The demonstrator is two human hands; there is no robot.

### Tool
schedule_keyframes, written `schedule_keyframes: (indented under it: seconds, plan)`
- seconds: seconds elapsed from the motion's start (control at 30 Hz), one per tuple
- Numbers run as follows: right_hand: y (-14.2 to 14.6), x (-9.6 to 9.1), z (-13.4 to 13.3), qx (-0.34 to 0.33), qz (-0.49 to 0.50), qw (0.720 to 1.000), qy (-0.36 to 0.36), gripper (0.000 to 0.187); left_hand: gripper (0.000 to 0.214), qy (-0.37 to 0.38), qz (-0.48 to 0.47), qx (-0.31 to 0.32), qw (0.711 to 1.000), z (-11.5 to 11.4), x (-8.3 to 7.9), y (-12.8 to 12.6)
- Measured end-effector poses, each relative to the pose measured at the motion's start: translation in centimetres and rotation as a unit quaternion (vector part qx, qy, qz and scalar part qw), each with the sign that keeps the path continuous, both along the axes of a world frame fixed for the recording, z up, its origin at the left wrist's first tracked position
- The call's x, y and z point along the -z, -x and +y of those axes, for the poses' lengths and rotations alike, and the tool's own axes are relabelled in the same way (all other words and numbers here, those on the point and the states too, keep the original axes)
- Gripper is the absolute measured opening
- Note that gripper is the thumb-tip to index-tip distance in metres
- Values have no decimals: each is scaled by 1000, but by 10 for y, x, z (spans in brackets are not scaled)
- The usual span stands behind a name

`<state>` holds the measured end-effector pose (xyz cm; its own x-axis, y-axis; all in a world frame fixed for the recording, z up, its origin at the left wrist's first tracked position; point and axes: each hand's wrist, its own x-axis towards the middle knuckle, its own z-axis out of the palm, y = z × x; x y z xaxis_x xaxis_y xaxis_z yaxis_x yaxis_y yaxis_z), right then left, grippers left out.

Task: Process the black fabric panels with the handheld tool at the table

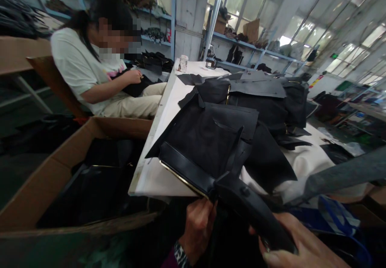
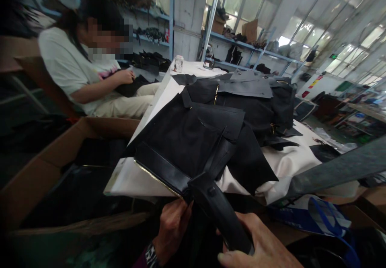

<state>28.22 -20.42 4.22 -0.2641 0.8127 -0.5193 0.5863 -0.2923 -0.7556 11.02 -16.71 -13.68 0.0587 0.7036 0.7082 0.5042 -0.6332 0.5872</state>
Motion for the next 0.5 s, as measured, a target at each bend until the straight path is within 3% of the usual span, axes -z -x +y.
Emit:
schedule_keyframes:
  seconds: [0.1, 0.2, 0.33, 0.4, 0.5]
  plan:
    - [11, 10, 12, -51, 15, 998, -30, 34, 17, 7, 2, -9, 1000, -3, 0, 0]
    - [19, 14, 23, -35, 24, 999, -29, 31, 18, 23, 4, -9, 1000, -6, 2, 0]
    - [18, 6, 29, -30, 48, 998, -40, 31, 21, 53, -26, -1, 998, -6, 2, -1]
    - [12, 2, 25, 11, 41, 997, -62, 33, 22, 96, -51, 19, 994, -6, -3, 0]
    - [-2, 6, 18, 47, 51, 993, -93, 35, 31, 219, -89, 7, 972, -6, -16, 4]
